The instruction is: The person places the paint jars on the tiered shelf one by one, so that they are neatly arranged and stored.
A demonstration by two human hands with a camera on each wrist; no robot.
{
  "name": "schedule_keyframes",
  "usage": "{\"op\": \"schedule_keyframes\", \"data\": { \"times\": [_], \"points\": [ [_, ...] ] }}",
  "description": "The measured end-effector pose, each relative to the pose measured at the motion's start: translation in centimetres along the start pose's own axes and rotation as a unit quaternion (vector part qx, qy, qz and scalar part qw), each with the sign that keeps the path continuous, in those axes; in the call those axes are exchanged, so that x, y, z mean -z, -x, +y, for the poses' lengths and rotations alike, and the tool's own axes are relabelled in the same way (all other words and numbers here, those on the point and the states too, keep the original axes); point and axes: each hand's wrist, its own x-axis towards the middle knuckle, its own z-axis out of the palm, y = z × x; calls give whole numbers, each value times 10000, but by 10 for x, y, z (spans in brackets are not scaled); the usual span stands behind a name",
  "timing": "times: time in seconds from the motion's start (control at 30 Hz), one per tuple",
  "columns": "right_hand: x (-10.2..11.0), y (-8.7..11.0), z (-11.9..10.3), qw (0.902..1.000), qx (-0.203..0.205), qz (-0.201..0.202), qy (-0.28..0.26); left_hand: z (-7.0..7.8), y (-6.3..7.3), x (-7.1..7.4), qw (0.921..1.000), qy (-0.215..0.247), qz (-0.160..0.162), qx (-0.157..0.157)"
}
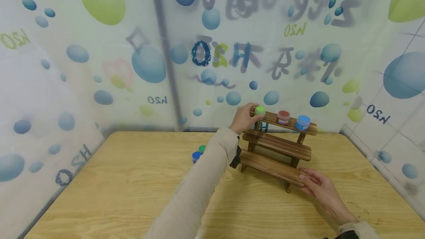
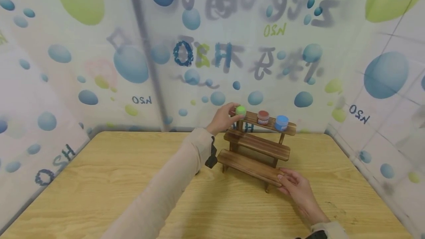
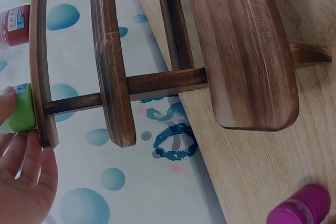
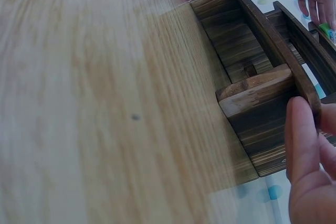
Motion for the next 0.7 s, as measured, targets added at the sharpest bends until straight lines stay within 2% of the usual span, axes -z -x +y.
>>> {"op": "schedule_keyframes", "data": {
  "times": [0.47, 0.7],
  "points": [
    [-2, 0, -2, 9999, 8, 72, 146, 1, 3, 0, 9999, 148, -2, 38],
    [-2, 0, 1, 9999, 76, 88, -1, -3, 3, -1, 9995, 244, -106, -197]
  ]
}}
